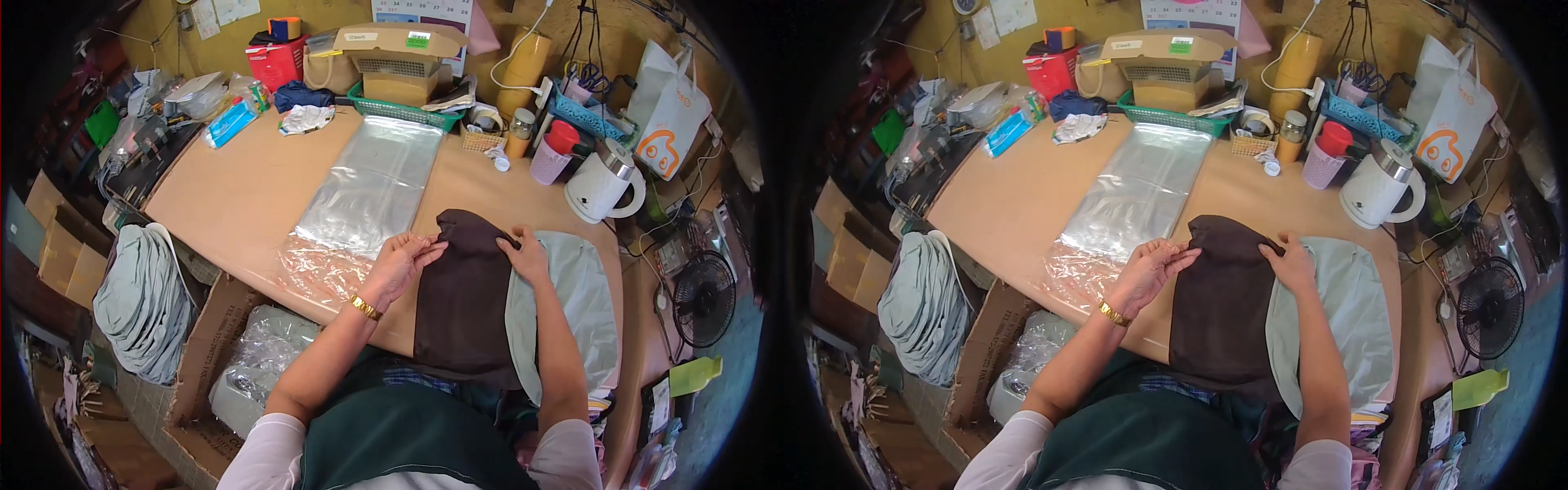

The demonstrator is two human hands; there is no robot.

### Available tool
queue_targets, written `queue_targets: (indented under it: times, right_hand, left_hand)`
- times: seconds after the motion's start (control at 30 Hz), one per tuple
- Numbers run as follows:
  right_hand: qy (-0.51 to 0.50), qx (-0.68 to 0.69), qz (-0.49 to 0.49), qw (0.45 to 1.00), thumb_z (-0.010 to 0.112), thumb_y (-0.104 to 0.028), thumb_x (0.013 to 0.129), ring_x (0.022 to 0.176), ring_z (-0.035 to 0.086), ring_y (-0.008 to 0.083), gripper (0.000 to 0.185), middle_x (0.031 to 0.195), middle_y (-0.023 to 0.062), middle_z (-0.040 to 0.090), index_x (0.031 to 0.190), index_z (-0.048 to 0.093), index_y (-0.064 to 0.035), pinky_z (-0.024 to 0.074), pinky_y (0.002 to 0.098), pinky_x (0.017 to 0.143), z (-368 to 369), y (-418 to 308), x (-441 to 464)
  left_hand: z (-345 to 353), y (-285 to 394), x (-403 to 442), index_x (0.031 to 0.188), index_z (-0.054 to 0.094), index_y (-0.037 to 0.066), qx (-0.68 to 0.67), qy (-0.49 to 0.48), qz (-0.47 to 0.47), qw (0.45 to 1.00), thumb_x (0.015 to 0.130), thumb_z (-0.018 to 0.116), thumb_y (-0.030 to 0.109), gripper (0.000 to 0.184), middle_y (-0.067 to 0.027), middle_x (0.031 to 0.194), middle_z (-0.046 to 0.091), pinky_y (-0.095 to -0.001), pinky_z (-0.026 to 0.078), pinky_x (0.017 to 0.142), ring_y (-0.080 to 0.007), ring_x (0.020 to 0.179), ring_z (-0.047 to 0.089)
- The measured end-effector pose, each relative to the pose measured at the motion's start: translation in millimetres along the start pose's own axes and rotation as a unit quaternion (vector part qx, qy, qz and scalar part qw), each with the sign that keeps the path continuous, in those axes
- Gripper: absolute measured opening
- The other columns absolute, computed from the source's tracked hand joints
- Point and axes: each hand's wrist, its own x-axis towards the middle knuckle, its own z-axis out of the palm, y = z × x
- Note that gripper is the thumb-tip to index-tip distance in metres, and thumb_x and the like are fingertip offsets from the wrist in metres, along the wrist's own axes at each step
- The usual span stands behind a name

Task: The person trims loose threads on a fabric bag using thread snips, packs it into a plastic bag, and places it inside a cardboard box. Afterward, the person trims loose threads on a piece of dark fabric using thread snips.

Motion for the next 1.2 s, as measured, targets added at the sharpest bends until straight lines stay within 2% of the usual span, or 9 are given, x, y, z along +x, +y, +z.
queue_targets:
  times: [0.1, 0.2, 0.27, 0.47, 0.63, 0.77, 0.97, 1.03, 1.2]
  right_hand:
    - [-0.042, 0.239, -0.039, 0.969, 0.071, -0.033, 0.086, 0.085, 0.066, 0.0226, 0.047, 0.1, 0.0111, 0.07, 0.118, 0.054, -0.0031, 0.0504, 0.0325, 0.077, -14, -14, 19]
    - [-0.092, 0.488, -0.055, 0.866, 0.063, -0.03, 0.093, 0.059, 0.041, 0.0025, 0.033, 0.08, -0.0046, 0.056, 0.112, 0.058, -0.0041, 0.0349, 0.0201, 0.052, -57, -96, -1]
    - [-0.333, 0.482, -0.026, 0.81, 0.064, -0.025, 0.093, 0.056, 0.038, 0.0011, 0.022, 0.071, -0.0062, 0.049, 0.102, 0.061, -0.0052, 0.0272, 0.0188, 0.048, -70, -124, -4]
    - [-0.152, 0.549, -0.019, 0.822, 0.065, -0.021, 0.093, 0.054, 0.037, 0.001, 0.018, 0.067, -0.0081, 0.049, 0.084, 0.06, -0.0058, 0.0279, 0.0196, 0.046, -50, -121, -5]
    - [-0.11, 0.506, -0.096, 0.85, 0.065, -0.017, 0.093, 0.072, 0.05, 0.0037, 0.015, 0.079, -0.0014, 0.057, 0.092, 0.061, -0.0024, 0.0407, 0.0212, 0.064, -39, -121, -4]
    - [-0.131, 0.439, -0.146, 0.877, 0.065, -0.021, 0.091, 0.094, 0.062, 0.0181, 0.025, 0.097, 0.0087, 0.066, 0.103, 0.062, 0.0003, 0.047, 0.0306, 0.085, -10, -135, 9]
    - [-0.185, 0.294, -0.161, 0.924, 0.073, -0.035, 0.081, 0.1, 0.064, 0.0296, 0.043, 0.103, 0.0168, 0.068, 0.105, 0.064, -0.0005, 0.0478, 0.0372, 0.088, 71, -142, 16]
    - [-0.281, 0.137, -0.123, 0.942, 0.075, -0.038, 0.075, 0.093, 0.065, 0.0321, 0.039, 0.094, 0.0172, 0.069, 0.093, 0.068, -0.0035, 0.0495, 0.0398, 0.082, 73, -147, 16]
    - [-0.197, 0.28, -0.139, 0.929, 0.074, -0.026, 0.078, 0.07, 0.063, 0.022, 0.026, 0.075, 0.0101, 0.067, 0.086, 0.069, -0.0024, 0.048, 0.0346, 0.069, 34, -153, 12]
  left_hand:
    - [16, 5, -5, 0.09, 0.055, -0.002, 0.018, -0.02, 0.017, 0.999, 0.097, 0.054, 0.009, 0.013, -0.0174, 0.107, 0.064, -0.0396, 0.051, 0.099, -0.0318, 0.111, 0.062]
    - [28, 13, -14, 0.092, 0.052, -0.001, 0.049, -0.046, 0.013, 0.998, 0.098, 0.054, 0.012, 0.015, -0.0163, 0.108, 0.064, -0.0392, 0.051, 0.099, -0.0313, 0.111, 0.062]
    - [31, 14, -20, 0.092, 0.051, 0.0, 0.083, -0.064, 0.016, 0.994, 0.098, 0.054, 0.014, 0.016, -0.0153, 0.108, 0.065, -0.0381, 0.052, 0.097, -0.0307, 0.11, 0.063]
    - [11, 39, -38, 0.09, 0.051, 0.004, 0.177, 0.015, 0.031, 0.984, 0.1, 0.054, 0.023, 0.021, -0.01, 0.097, 0.067, -0.0268, 0.056, 0.073, -0.0183, 0.084, 0.068]
    - [1, 28, -31, 0.081, 0.049, 0.01, 0.141, 0.043, 0.052, 0.988, 0.099, 0.056, 0.028, 0.027, -0.0046, 0.08, 0.065, -0.021, 0.047, 0.054, -0.0097, 0.062, 0.06]
    - [-22, 28, -30, 0.084, 0.051, 0.008, 0.115, 0.016, 0.031, 0.993, 0.097, 0.059, 0.029, 0.026, -0.0029, 0.082, 0.063, -0.0236, 0.048, 0.061, -0.0096, 0.069, 0.06]
    - [-48, 37, -35, 0.125, 0.049, 0.006, 0.34, 0.335, 0.302, 0.825, 0.087, 0.071, 0.025, 0.048, -0.005, 0.101, 0.057, -0.025, 0.043, 0.07, -0.0088, 0.083, 0.052]
    - [-48, 46, -48, 0.125, 0.05, 0.004, 0.326, 0.305, 0.226, 0.866, 0.086, 0.072, 0.026, 0.049, -0.0071, 0.105, 0.056, -0.0259, 0.044, 0.07, -0.0101, 0.083, 0.053]
    - [-43, 36, -51, 0.132, 0.049, -0.003, 0.464, 0.164, 0.102, 0.865, 0.081, 0.078, 0.031, 0.068, -0.0106, 0.107, 0.059, -0.0244, 0.048, 0.066, -0.0118, 0.073, 0.056]
